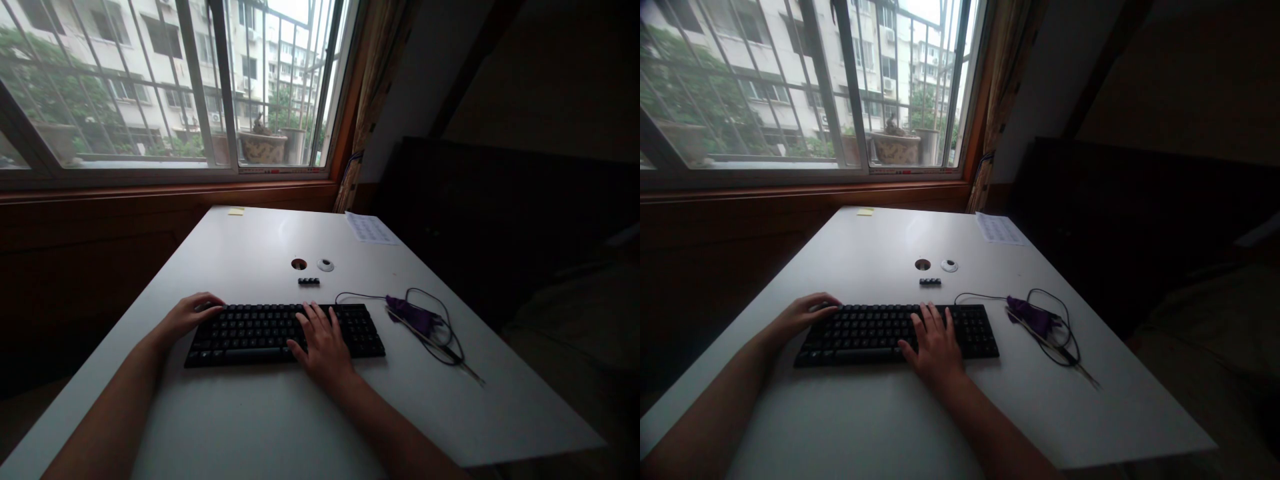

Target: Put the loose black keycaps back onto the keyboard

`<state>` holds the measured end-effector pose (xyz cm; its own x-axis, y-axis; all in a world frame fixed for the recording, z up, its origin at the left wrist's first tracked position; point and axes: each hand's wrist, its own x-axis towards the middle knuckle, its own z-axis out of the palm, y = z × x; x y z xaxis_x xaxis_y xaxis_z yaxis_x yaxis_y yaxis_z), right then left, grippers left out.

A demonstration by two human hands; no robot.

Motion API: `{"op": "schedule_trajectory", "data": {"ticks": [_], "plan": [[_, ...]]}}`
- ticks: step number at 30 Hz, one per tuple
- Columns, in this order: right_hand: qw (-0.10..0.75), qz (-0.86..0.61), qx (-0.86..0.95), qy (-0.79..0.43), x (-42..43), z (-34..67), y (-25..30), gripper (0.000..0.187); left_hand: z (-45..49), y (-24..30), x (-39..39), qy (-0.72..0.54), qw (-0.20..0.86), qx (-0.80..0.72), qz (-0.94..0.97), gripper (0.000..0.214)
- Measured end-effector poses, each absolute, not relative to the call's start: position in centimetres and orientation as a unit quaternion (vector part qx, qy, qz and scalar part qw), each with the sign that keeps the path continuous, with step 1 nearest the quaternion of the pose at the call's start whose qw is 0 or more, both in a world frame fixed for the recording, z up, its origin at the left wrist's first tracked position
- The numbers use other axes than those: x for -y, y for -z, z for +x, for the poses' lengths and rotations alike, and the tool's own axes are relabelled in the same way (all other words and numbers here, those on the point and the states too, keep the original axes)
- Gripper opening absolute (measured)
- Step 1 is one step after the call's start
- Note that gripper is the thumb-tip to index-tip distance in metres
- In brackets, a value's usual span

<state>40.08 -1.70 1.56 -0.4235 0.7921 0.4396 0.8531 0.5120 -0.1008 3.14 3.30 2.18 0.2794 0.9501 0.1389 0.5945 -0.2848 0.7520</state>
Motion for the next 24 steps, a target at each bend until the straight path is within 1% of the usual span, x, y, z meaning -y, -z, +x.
{"op": "schedule_trajectory", "data": {"ticks": [11,17,24], "plan": [[0.228,-0.479,0.845,0.058,1.5,40.1,-1.5,0.054,3.1,-2.2,-3.3,-0.299,0.292,-0.524,0.742,0.030],[0.211,-0.442,0.871,0.024,1.2,40.1,-2.0,0.054,3.3,-2.4,-3.2,-0.297,0.289,-0.525,0.743,0.031],[0.226,-0.450,0.864,0.001,0.5,39.8,-2.4,0.055,3.1,-2.2,-3.4,-0.298,0.288,-0.521,0.746,0.032]]}}
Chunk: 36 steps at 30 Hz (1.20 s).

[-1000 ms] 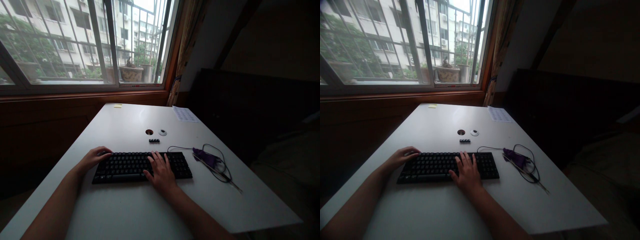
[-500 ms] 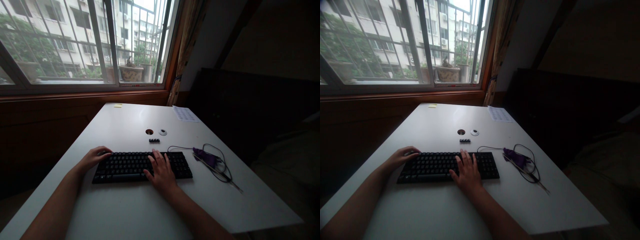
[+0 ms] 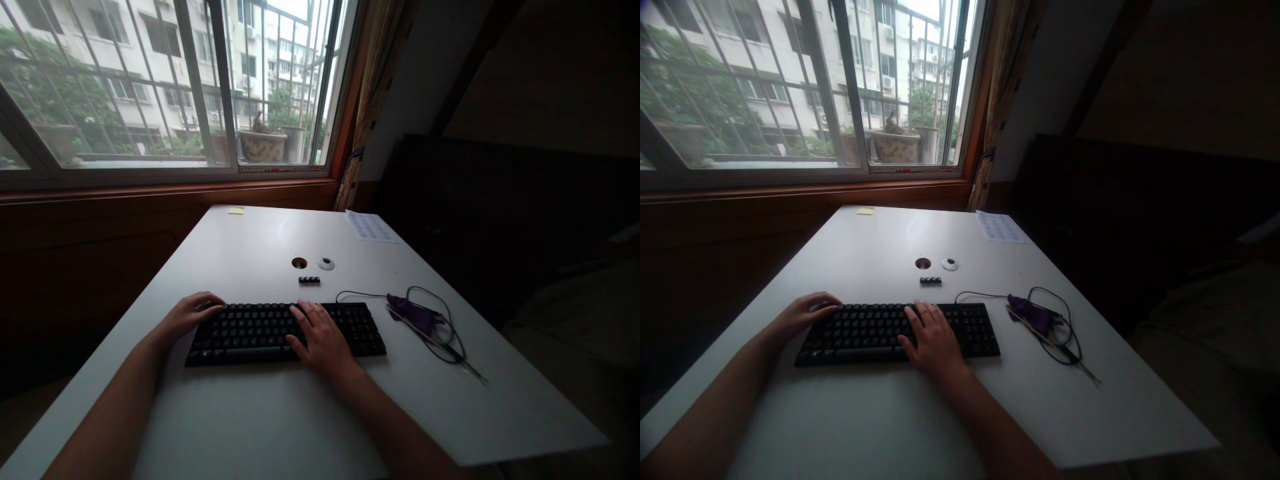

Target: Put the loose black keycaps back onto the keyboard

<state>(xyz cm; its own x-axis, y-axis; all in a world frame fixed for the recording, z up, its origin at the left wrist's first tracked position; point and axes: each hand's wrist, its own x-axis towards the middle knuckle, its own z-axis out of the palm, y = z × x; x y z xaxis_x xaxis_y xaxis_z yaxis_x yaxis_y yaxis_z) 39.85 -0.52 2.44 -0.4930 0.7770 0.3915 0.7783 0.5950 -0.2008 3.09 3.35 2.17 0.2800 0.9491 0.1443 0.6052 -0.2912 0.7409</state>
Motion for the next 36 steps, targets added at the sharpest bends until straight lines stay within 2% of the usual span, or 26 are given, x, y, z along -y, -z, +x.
{"op": "schedule_trajectory", "data": {"ticks": [13,20,27,32,36], "plan": [[0.240,-0.453,0.859,0.006,0.5,39.1,-2.7,0.048,3.3,-2.6,-3.1,-0.292,0.294,-0.529,0.741,0.039],[0.218,-0.444,0.869,0.016,0.0,38.7,-3.0,0.049,3.1,-2.2,-3.4,-0.293,0.295,-0.528,0.741,0.035],[0.202,-0.414,0.887,0.021,-1.6,38.2,-4.2,0.042,3.1,-2.2,-3.4,-0.297,0.296,-0.518,0.746,0.032],[0.222,-0.382,0.897,0.029,-2.2,38.3,-4.0,0.034,3.0,-2.1,-3.4,-0.296,0.285,-0.522,0.748,0.032],[0.229,-0.397,0.889,0.016,-2.0,38.4,-3.7,0.035,3.0,-2.1,-3.4,-0.298,0.287,-0.520,0.747,0.034]]}}
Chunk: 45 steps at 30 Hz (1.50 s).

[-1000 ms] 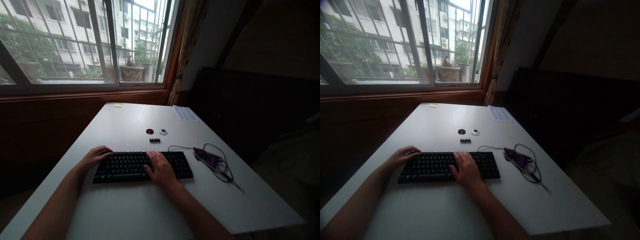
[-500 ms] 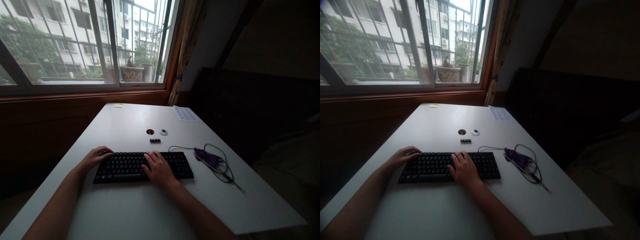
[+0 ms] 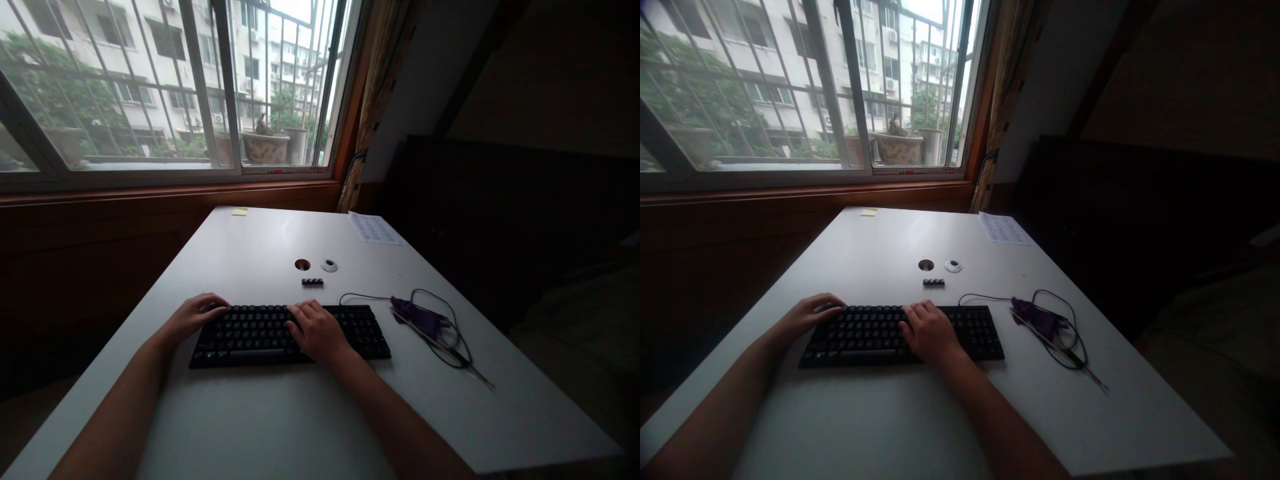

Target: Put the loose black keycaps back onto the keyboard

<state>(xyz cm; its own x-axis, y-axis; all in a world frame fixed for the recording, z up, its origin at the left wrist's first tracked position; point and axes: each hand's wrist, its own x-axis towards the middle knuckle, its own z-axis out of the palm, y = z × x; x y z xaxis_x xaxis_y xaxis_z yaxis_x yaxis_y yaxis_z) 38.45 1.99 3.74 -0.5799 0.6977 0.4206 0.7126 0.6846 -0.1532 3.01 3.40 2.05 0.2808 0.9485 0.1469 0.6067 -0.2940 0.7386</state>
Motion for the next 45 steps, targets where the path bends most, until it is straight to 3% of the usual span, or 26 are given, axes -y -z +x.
{"op": "schedule_trajectory", "data": {"ticks": [45], "plan": [[0.272,-0.398,0.875,-0.035,-1.69,38.36,-3.57,0.034,3.08,-2.16,-3.31,-0.293,0.298,-0.523,0.743,0.034]]}}
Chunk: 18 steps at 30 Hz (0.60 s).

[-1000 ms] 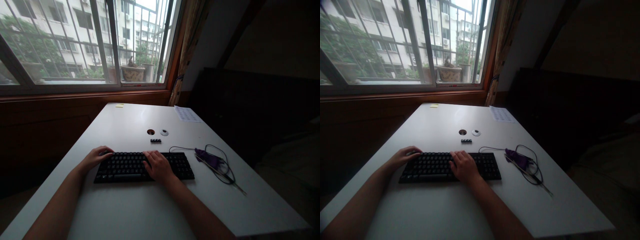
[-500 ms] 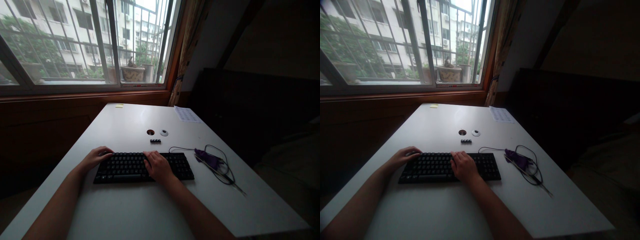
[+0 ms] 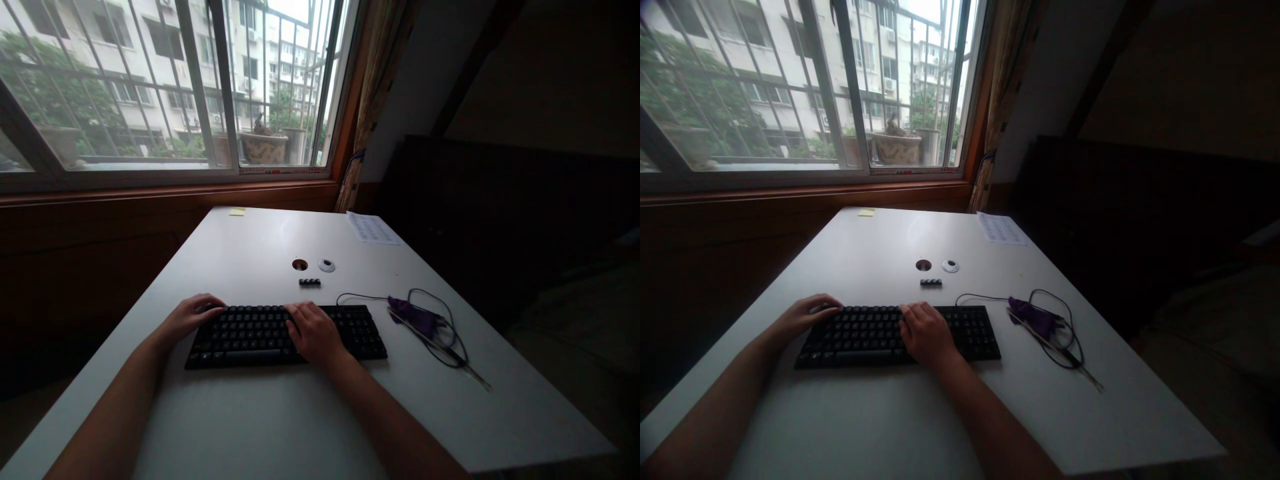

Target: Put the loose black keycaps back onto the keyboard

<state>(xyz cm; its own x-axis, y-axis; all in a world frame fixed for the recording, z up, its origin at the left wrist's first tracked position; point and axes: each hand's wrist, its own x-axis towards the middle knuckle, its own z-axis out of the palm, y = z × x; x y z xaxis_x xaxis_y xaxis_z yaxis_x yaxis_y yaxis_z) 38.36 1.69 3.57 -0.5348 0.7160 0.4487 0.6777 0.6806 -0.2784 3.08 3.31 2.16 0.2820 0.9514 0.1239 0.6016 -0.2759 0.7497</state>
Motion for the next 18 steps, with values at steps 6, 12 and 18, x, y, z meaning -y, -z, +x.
{"op": "schedule_trajectory", "data": {"ticks": [6,12,18], "plan": [[0.281,-0.395,0.873,-0.044,-1.8,38.4,-3.5,0.034,3.0,-2.1,-3.3,-0.296,0.298,-0.523,0.742,0.031],[0.282,-0.411,0.865,-0.056,-1.8,38.4,-3.2,0.040,2.9,-2.0,-3.4,-0.298,0.299,-0.521,0.742,0.032],[0.386,-0.397,0.829,-0.079,-3.2,39.5,-3.1,0.036,3.0,-2.3,-3.2,-0.296,0.290,-0.524,0.744,0.031]]}}
